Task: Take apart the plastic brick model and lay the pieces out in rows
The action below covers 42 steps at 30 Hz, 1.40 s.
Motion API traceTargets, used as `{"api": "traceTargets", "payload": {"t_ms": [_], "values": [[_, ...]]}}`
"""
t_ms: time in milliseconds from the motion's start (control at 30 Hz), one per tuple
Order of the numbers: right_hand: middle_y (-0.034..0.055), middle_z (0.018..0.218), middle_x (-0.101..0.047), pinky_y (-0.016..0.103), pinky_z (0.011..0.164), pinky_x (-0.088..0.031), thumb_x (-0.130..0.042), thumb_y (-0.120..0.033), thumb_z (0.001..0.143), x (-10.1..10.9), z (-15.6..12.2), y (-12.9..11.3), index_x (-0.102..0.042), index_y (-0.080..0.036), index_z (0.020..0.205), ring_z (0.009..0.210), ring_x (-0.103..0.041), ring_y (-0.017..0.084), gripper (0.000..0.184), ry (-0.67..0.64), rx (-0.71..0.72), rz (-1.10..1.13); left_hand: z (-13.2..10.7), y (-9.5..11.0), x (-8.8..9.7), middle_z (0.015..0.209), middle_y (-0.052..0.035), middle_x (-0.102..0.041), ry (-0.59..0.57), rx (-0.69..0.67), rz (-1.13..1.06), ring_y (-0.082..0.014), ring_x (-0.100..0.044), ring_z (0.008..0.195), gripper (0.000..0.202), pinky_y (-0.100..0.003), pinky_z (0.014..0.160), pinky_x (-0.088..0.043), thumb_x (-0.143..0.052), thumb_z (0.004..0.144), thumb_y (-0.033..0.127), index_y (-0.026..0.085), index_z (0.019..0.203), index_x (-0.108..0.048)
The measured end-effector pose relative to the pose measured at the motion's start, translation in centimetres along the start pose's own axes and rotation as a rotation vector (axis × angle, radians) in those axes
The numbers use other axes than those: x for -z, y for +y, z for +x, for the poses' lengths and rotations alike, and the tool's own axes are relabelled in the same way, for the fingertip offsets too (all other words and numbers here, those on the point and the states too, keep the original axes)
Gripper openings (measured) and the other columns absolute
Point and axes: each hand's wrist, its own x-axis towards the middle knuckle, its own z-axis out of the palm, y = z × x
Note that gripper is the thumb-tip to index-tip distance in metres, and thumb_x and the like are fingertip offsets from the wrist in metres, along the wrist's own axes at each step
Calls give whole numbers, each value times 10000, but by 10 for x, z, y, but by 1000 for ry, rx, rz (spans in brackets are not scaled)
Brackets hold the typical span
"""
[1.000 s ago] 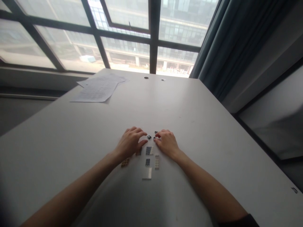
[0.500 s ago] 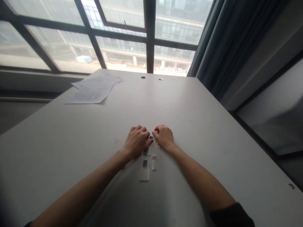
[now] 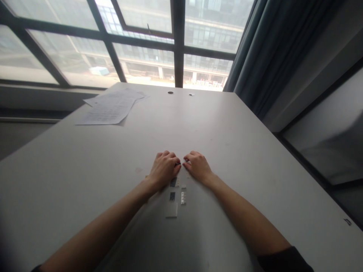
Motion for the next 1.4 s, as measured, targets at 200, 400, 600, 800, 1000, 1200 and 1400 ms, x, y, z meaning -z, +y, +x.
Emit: {"api": "traceTargets", "payload": {"t_ms": [200, 400, 600, 800, 1000, 1200, 1400], "values": [[19, 870, -652, 248, 719, -450, -674, -150, 753, 9, 0, 15, -704, -187, 1013, 700, -562, 124, 264, -6, -61, 133, 0, -1, 0, 919, -66, -674, -24, 12, -32, -235, -538, 943, 161, -382, 846, -362, -585, 856, 304, 219, 892, -717], [21, 875, -640, 251, 723, -444, -682, -199, 766, 2, 2, 15, -714, -202, 999, 722, -562, 130, 235, -50, -18, 139, 1, 0, 2, 935, -73, -675, -45, 16, -37, -243, -539, 950, 161, -387, 847, -363, -584, 858, 294, 217, 898, -720], [36, 887, -630, 266, 798, -420, -622, -203, 841, -6, 4, 2, -707, -204, 932, 847, -563, 159, 125, -42, 64, 48, 1, 1, 5, 935, -77, -672, -54, 25, -37, -239, -541, 942, 169, -381, 838, -366, -566, 870, 281, 205, 875, -716], [46, 856, -646, 258, 773, -412, -532, -226, 901, -5, 8, -1, -704, -174, 827, 800, -570, 149, 195, -29, 11, 37, -1, 1, 3, 928, -69, -673, -41, 25, -47, -235, -536, 944, 177, -380, 844, -362, -556, 875, 281, 210, 863, -718], [32, 809, -671, 255, 721, -426, -571, -190, 844, -6, 13, 4, -705, -173, 902, 730, -579, 142, 148, 0, -74, 85, -1, 0, 1, 931, -71, -671, -28, 23, -64, -235, -534, 948, 176, -386, 855, -361, -558, 875, 284, 222, 885, -722], [8, 848, -651, 226, 684, -437, -569, -104, 802, 3, 9, 17, -706, -207, 1009, 652, -549, 101, 269, -80, -8, 181, -1, 0, 1, 926, -68, -676, -29, 28, -73, -235, -538, 948, 155, -379, 851, -362, -586, 860, 283, 224, 892, -727], [5, 858, -610, 224, 730, -427, -550, -75, 818, 6, 7, 24, -726, -220, 948, 706, -560, 98, 262, -149, 124, 199, 0, 0, 2, 926, -74, -674, -35, 21, -69, -234, -538, 933, 155, -380, 842, -361, -585, 863, 276, 216, 884, -726]]}}
